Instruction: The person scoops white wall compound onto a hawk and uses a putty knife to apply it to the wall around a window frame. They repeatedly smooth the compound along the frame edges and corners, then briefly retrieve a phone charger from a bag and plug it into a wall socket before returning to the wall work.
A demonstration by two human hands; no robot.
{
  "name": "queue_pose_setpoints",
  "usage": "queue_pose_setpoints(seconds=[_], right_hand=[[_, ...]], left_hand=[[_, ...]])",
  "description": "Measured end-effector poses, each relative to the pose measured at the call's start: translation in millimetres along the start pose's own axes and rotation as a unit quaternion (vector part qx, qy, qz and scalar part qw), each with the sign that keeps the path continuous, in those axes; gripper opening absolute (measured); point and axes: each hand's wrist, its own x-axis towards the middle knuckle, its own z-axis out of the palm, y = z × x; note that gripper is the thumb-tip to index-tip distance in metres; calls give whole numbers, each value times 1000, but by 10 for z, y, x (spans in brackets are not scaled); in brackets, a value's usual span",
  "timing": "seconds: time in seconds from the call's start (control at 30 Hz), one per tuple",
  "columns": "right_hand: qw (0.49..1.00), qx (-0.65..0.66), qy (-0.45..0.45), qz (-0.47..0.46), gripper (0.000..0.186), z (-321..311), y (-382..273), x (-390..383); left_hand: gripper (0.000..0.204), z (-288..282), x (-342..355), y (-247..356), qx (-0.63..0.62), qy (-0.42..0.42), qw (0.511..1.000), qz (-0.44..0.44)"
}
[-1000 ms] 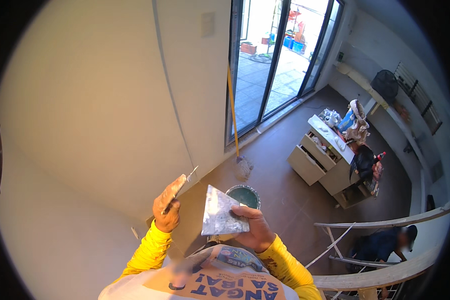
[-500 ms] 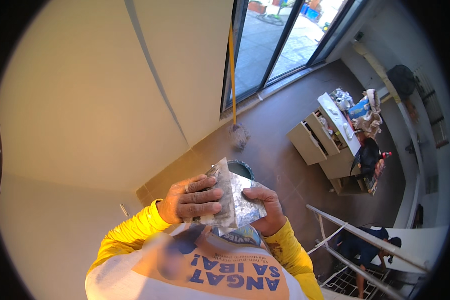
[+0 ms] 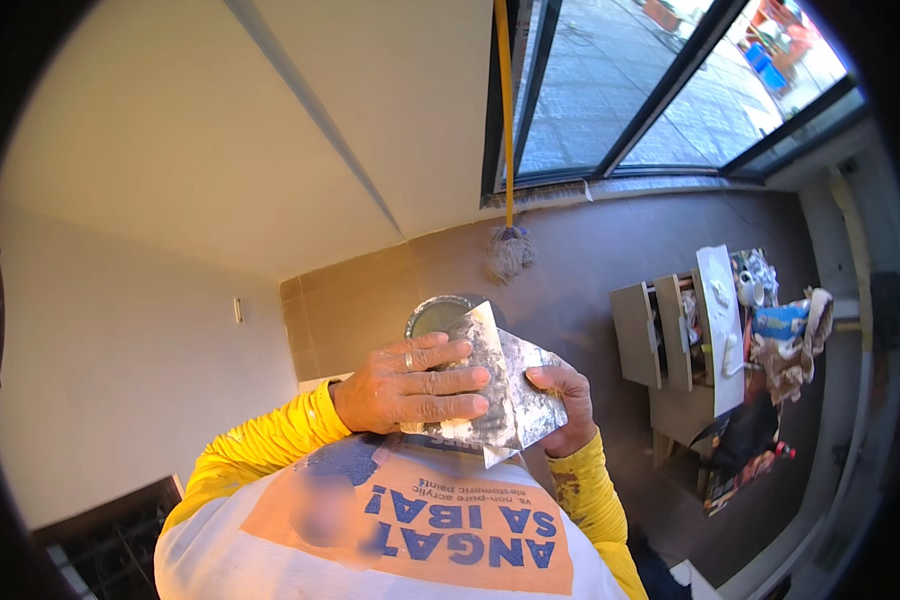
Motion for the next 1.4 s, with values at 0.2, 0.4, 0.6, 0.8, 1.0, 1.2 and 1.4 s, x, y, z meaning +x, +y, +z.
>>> queue_pose_setpoints(seconds=[0.2,0.4,0.6,0.8,1.0,1.2,1.4], right_hand=[[998,-9,-22,65,48,-174,-415,-1],[997,-17,-55,54,51,-89,-334,-5],[998,-62,-25,9,54,43,-134,-84],[993,-100,31,-46,55,134,175,-212],[989,-110,22,-100,55,84,134,-412],[991,-100,11,-85,55,-323,-414,-641],[956,-172,-18,-236,43,-598,-1570,-1260]], left_hand=[[53,162,201,202,34,-1,997,-63],[53,108,124,250,44,25,997,-62],[50,30,-37,250,49,50,997,-36],[47,-53,-199,121,13,62,998,18],[45,116,-144,65,0,69,997,45],[45,474,204,211,37,55,997,44],[44,1103,1013,334,-107,23,988,-110]])
